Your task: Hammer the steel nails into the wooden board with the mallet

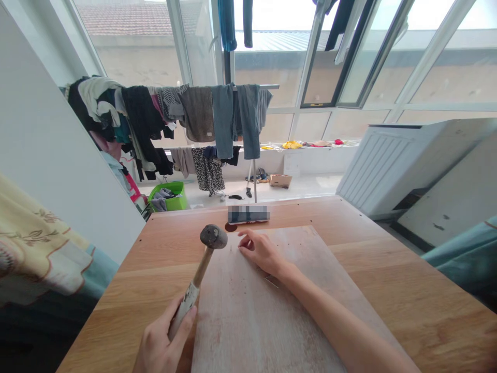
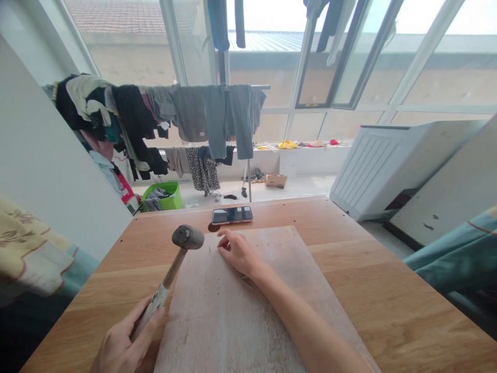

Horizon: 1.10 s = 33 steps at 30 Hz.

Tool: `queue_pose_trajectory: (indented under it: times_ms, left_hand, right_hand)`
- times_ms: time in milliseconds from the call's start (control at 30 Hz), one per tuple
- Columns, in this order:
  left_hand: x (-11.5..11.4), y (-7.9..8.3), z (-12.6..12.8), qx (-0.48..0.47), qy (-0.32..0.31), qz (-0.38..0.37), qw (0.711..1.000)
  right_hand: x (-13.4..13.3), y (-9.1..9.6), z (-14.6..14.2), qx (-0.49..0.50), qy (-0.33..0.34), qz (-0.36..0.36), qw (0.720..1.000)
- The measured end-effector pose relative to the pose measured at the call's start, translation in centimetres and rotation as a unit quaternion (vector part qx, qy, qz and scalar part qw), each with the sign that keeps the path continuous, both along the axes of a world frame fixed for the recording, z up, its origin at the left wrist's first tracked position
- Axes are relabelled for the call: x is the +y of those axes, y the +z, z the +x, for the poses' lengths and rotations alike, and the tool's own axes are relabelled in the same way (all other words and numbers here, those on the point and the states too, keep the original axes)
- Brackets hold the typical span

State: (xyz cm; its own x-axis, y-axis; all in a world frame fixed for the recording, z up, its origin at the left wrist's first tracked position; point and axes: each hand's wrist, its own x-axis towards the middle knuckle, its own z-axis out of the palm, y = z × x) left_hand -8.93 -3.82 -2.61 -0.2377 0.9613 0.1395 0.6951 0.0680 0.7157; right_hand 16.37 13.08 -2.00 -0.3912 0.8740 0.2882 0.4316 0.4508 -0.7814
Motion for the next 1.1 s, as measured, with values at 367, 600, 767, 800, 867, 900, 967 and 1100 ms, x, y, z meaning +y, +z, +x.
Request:
queue_pose_trajectory:
  times_ms: [367,600,767,800,867,900,967,1100]
  left_hand:
    - [1.2,2.9,1.1,0.033,-0.068,-0.03,0.997]
    - [1.8,2.6,2.2,0.054,-0.085,-0.065,0.993]
    - [1.9,2.3,2.4,0.057,-0.073,-0.059,0.994]
    - [1.8,2.3,2.4,0.058,-0.071,-0.055,0.994]
    - [1.8,2.3,2.6,0.053,-0.078,-0.05,0.994]
    - [1.7,2.2,2.6,0.049,-0.082,-0.047,0.994]
    - [1.5,2.1,2.7,0.041,-0.089,-0.037,0.995]
    - [0.8,1.5,2.4,0.021,-0.082,-0.001,0.996]
  right_hand:
    - [0.2,-0.1,0.0,0.002,-0.019,-0.009,1.0]
    - [0.2,0.1,-0.2,0.004,-0.019,-0.007,1.0]
    - [0.2,0.1,-0.1,-0.002,-0.02,-0.009,1.0]
    - [0.2,0.1,-0.2,-0.004,-0.02,-0.01,1.0]
    - [0.2,0.2,-0.3,-0.009,-0.018,-0.014,1.0]
    - [0.2,0.3,-0.3,-0.012,-0.015,-0.016,1.0]
    - [0.2,0.7,0.0,-0.021,-0.003,-0.021,1.0]
    - [0.1,2.4,2.5,-0.047,0.032,-0.023,0.998]
